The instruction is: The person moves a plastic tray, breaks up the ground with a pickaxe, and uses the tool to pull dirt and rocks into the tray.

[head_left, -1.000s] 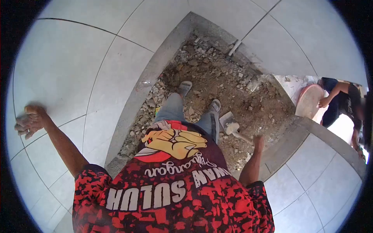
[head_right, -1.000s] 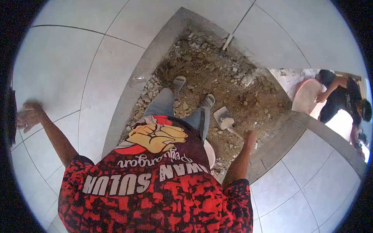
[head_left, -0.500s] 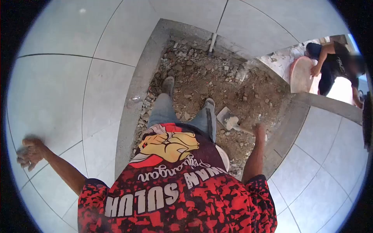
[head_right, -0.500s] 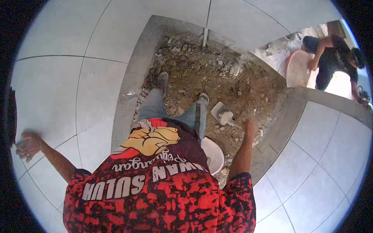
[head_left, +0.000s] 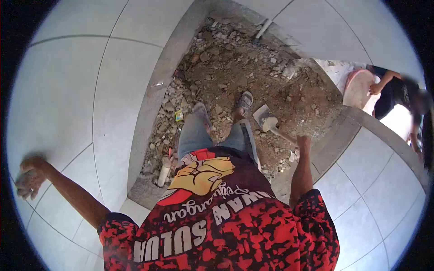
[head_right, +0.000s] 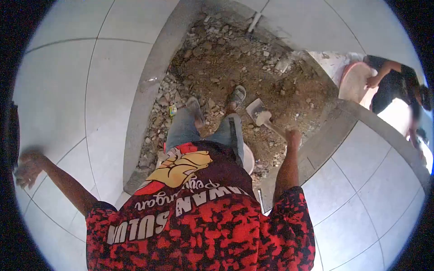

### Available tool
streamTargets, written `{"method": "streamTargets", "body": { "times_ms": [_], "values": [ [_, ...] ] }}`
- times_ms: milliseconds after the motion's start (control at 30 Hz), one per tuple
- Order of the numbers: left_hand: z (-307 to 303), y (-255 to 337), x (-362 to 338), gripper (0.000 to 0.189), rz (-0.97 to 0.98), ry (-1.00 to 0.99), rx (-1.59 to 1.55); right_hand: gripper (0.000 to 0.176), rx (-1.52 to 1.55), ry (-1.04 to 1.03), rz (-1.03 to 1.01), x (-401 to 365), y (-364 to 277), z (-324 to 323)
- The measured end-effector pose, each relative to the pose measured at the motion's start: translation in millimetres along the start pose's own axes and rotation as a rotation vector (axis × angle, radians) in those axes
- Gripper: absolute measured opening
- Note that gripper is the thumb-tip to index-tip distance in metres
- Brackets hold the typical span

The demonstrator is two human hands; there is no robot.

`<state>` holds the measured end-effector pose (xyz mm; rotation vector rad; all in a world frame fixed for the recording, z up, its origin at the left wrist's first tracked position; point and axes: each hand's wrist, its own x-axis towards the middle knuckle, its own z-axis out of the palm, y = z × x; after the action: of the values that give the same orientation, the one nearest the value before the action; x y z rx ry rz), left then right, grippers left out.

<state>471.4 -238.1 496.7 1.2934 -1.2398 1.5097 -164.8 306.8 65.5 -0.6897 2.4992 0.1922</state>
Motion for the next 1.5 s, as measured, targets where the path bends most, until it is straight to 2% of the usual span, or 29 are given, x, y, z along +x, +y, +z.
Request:
{"method": "streamTargets", "body": {
  "times_ms": [100, 167, 200, 267, 333, 400, 433, 467, 500, 533, 567, 633, 667, 700, 733, 800, 833, 867, 900, 933, 967, 1000, 1033, 1100, 1167, 1300, 1367, 1433, 1500],
  "values": [
    [6.0, -9.2, -2.3, 0.068, 0.042, -0.033, 0.095, 0.035, -0.029, -0.147, 0.055, -1.7, -13.9, -22.5],
    [9.8, -18.2, -6.1, 0.068, 0.076, -0.067, 0.198, 0.037, 0.063, -0.218, 0.179, 23.4, 18.5, 7.8],
    [12.7, -23.4, -8.3, 0.068, 0.099, -0.088, 0.283, 0.037, 0.052, -0.226, 0.155, 27.5, 19.1, 9.4],
    [17.7, -38.4, -11.4, 0.068, 0.120, -0.165, 0.609, 0.037, -0.266, -0.117, -0.184, 24.1, 23.5, 7.9],
    [1.9, -52.7, -9.2, 0.068, 0.161, -0.329, 1.004, 0.037, -0.172, -0.114, -0.189, 32.8, 48.2, 25.6],
    [-67.3, -91.2, 2.6, 0.070, 0.227, -0.316, -0.323, 0.037, -0.084, -0.108, -0.192, 20.2, 30.4, 32.2],
    [-80.8, -129.4, 0.1, 0.071, 0.293, -0.308, -0.242, 0.036, -0.180, -0.125, -0.063, 0.6, 6.4, 24.7],
    [-74.4, -172.0, -8.4, 0.070, 0.315, -0.353, 0.227, 0.035, -0.283, -0.139, 0.067, -20.8, -7.3, 15.5],
    [-68.1, -214.7, -16.9, 0.068, 0.381, -0.404, 0.694, 0.036, -0.147, -0.152, 0.108, -24.9, 1.2, 30.1],
    [-85.8, -210.9, -13.2, 0.067, 0.575, -0.337, 0.700, 0.036, -0.142, -0.130, 0.108, -21.8, 18.1, 49.9],
    [-90.6, -210.4, -11.8, 0.067, 0.552, -0.335, 0.700, 0.034, -0.465, -0.203, -0.176, -19.2, 39.5, 69.5],
    [-89.2, -208.3, -9.2, 0.066, 0.575, -0.353, 0.354, 0.031, -0.650, 0.010, -0.512, -46.3, 32.6, 98.3],
    [-85.2, -207.8, -11.3, 0.066, 0.554, -0.347, 0.369, 0.029, -0.229, -0.104, -0.174, -69.9, 21.2, 97.7],
    [-79.8, -208.7, -14.3, 0.065, 0.584, -0.258, 0.285, 0.027, 0.192, -0.069, 0.164, -112.5, -15.4, 81.9],
    [-80.5, -210.7, -14.2, 0.065, 0.611, -0.161, 0.204, 0.027, 0.195, -0.066, 0.149, -128.9, -28.9, 79.3],
    [-103.0, -205.8, -9.9, 0.060, 0.588, -0.362, 0.106, 0.028, 0.092, -0.135, 0.059, -154.8, -25.1, 83.2],
    [-95.5, -208.1, -15.2, 0.058, 0.634, -0.150, 0.241, 0.028, 0.055, -0.156, 0.032, -167.8, -14.0, 88.5],
    [-85.9, -210.8, -18.8, 0.056, 0.667, 0.070, 0.387, 0.029, 0.006, -0.002, -0.110, -165.2, 0.7, 107.4],
    [-88.1, -212.7, -17.6, 0.056, 0.660, 0.078, 0.400, 0.029, -0.042, 0.147, -0.248, -158.2, 14.2, 130.4],
    [-94.1, -211.5, -16.6, 0.056, 0.507, -0.224, 0.026, 0.029, -0.039, 0.149, -0.256, -150.7, 25.2, 150.7],
    [-103.5, -216.7, -17.7, 0.055, 0.333, -0.525, -0.345, 0.029, 0.015, 0.146, -0.136, -143.1, 40.1, 168.7],
    [-115.2, -230.9, -19.7, 0.055, 0.334, -0.537, -0.331, 0.032, 0.066, 0.142, -0.019, -132.7, 57.0, 184.4],
    [-125.1, -246.6, -18.2, 0.056, 0.379, -0.541, -0.301, 0.032, 0.067, 0.141, -0.036, -123.7, 72.8, 197.0],
    [-125.5, -264.8, -14.6, 0.056, 0.419, -0.512, -0.264, 0.035, -0.015, 0.089, 0.019, -163.6, 29.4, 162.5],
    [-120.1, -275.6, -22.7, 0.053, 0.732, -0.342, -0.028, 0.038, -0.039, 0.033, 0.050, -188.5, 5.3, 137.2],
    [-119.4, -266.8, -23.3, 0.052, 0.593, -0.381, -0.152, 0.042, 0.102, -0.157, 0.166, -222.1, -33.7, 103.9],
    [-129.7, -264.8, -21.7, 0.053, 0.410, -0.567, -0.275, 0.041, 0.048, -0.057, 0.102, -207.6, -3.6, 129.1],
    [-129.9, -267.4, -19.0, 0.055, 0.432, -0.580, -0.231, 0.041, -0.126, 0.072, 0.028, -193.4, -8.6, 132.6],
    [-130.7, -268.1, -18.5, 0.058, 0.488, -0.617, -0.192, 0.036, -0.126, 0.105, -0.018, -191.5, -7.9, 134.5]
  ]
}}
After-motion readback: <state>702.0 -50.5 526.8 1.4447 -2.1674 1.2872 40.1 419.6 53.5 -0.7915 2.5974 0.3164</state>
